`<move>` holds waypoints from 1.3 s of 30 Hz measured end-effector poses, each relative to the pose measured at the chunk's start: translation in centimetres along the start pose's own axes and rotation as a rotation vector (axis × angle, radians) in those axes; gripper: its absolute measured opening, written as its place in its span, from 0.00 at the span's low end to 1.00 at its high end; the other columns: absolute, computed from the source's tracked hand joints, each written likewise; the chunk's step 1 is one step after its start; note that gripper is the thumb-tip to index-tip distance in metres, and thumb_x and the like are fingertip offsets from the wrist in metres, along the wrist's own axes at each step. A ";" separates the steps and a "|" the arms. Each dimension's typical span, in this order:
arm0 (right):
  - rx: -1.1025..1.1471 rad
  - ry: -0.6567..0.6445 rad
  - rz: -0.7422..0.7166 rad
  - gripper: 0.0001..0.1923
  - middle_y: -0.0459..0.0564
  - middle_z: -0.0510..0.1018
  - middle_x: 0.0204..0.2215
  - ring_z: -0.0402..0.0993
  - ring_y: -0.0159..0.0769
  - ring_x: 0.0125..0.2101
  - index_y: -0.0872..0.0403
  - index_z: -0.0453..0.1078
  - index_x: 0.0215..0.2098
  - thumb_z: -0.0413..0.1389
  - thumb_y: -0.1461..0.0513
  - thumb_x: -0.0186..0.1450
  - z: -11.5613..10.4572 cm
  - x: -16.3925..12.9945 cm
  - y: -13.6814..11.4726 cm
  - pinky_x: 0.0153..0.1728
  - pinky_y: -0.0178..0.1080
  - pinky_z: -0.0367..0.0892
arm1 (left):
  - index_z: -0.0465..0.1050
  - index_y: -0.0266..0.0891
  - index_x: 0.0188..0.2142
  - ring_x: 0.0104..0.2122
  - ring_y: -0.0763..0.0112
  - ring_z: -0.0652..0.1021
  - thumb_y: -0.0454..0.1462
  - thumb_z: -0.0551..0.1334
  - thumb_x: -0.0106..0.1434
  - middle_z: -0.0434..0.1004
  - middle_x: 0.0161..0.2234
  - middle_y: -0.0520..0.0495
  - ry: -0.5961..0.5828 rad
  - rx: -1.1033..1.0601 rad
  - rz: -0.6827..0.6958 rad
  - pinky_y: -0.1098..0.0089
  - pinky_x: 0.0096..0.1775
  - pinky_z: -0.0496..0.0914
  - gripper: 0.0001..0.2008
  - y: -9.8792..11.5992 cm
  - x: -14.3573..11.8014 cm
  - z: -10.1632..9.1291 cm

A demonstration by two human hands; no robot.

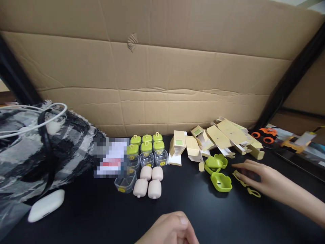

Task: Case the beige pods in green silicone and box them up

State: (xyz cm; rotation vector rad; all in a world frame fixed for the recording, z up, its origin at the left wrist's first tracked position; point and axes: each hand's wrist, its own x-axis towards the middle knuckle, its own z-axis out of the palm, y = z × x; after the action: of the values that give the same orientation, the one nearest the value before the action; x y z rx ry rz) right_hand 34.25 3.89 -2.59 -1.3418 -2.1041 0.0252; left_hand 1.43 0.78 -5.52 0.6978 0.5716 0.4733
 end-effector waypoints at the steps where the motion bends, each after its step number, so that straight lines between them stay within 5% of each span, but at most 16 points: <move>1: 0.017 0.003 0.001 0.10 0.49 0.79 0.24 0.74 0.48 0.18 0.38 0.76 0.34 0.58 0.55 0.53 0.3 -0.2 0.3 0.19 0.47 0.68 | 0.72 0.35 0.20 0.22 0.74 0.69 0.52 0.67 0.44 0.71 0.19 0.49 -0.013 0.011 0.000 0.71 0.30 0.57 0.21 0.1 -0.2 0.0; 12: 0.140 0.039 0.157 0.02 0.48 0.73 0.24 0.68 0.42 0.21 0.43 0.72 0.25 0.59 0.58 0.51 0.8 0.1 0.0 0.23 0.45 0.67 | 0.71 0.34 0.23 0.25 0.74 0.70 0.48 0.67 0.49 0.72 0.23 0.48 -0.039 0.010 -0.017 0.72 0.31 0.58 0.18 0.6 -0.6 0.1; 18: 0.268 0.064 0.333 0.01 0.45 0.77 0.24 0.71 0.41 0.24 0.43 0.73 0.28 0.61 0.57 0.56 0.4 0.5 -1.1 0.25 0.41 0.67 | 0.69 0.36 0.17 0.18 0.76 0.68 0.49 0.67 0.40 0.70 0.17 0.50 0.022 -0.016 0.004 0.72 0.25 0.53 0.18 -0.7 0.5 -0.4; 21: 0.402 0.095 0.466 0.07 0.46 0.78 0.27 0.73 0.38 0.26 0.47 0.73 0.28 0.64 0.54 0.54 0.1 0.7 -2.3 0.27 0.38 0.69 | 0.68 0.37 0.16 0.19 0.76 0.68 0.49 0.67 0.38 0.70 0.16 0.50 0.078 0.004 -0.050 0.72 0.25 0.53 0.17 0.0 0.1 0.4; 25: 0.649 0.119 0.654 0.20 0.48 0.77 0.31 0.75 0.37 0.30 0.48 0.72 0.42 0.62 0.48 0.54 -0.3 1.0 -4.5 0.31 0.36 0.72 | 0.68 0.36 0.18 0.20 0.77 0.68 0.47 0.66 0.40 0.71 0.18 0.51 0.135 0.001 -0.087 0.73 0.28 0.54 0.16 1.5 -0.9 1.5; 28: 0.828 0.081 0.766 0.16 0.43 0.71 0.23 0.69 0.33 0.23 0.47 0.72 0.35 0.59 0.47 0.55 -0.4 1.0 -5.5 0.25 0.34 0.70 | 0.68 0.36 0.19 0.22 0.75 0.69 0.47 0.66 0.40 0.72 0.19 0.50 0.123 -0.005 -0.089 0.72 0.30 0.56 0.16 1.6 -1.1 1.6; 31: 0.608 0.064 0.628 0.15 0.44 0.70 0.20 0.67 0.34 0.22 0.49 0.73 0.26 0.57 0.47 0.57 -0.1 0.4 -5.5 0.22 0.32 0.66 | 0.69 0.36 0.20 0.23 0.74 0.69 0.47 0.66 0.42 0.72 0.20 0.50 0.083 -0.029 -0.073 0.71 0.30 0.55 0.16 1.3 -1.0 1.3; 35: 0.118 -0.180 0.296 0.13 0.52 0.80 0.35 0.76 0.49 0.37 0.47 0.77 0.36 0.57 0.51 0.59 0.9 -0.6 -5.0 0.36 0.43 0.71 | 0.71 0.36 0.24 0.22 0.76 0.68 0.46 0.66 0.46 0.75 0.21 0.49 0.035 -0.089 -0.076 0.72 0.30 0.53 0.15 1.0 -0.9 0.8; 39: 0.031 -0.425 0.063 0.09 0.51 0.79 0.36 0.77 0.44 0.36 0.48 0.75 0.37 0.54 0.56 0.65 1.4 -0.4 -5.8 0.39 0.43 0.72 | 0.72 0.36 0.33 0.20 0.77 0.68 0.49 0.67 0.47 0.79 0.24 0.46 0.020 -0.134 -0.104 0.73 0.29 0.52 0.20 1.0 -0.8 0.4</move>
State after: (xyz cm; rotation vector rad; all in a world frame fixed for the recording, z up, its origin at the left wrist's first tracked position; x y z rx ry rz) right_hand 28.94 1.15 -1.91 -1.4838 -2.3911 0.3998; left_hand 0.86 0.86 -4.31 0.5330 0.5865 0.4183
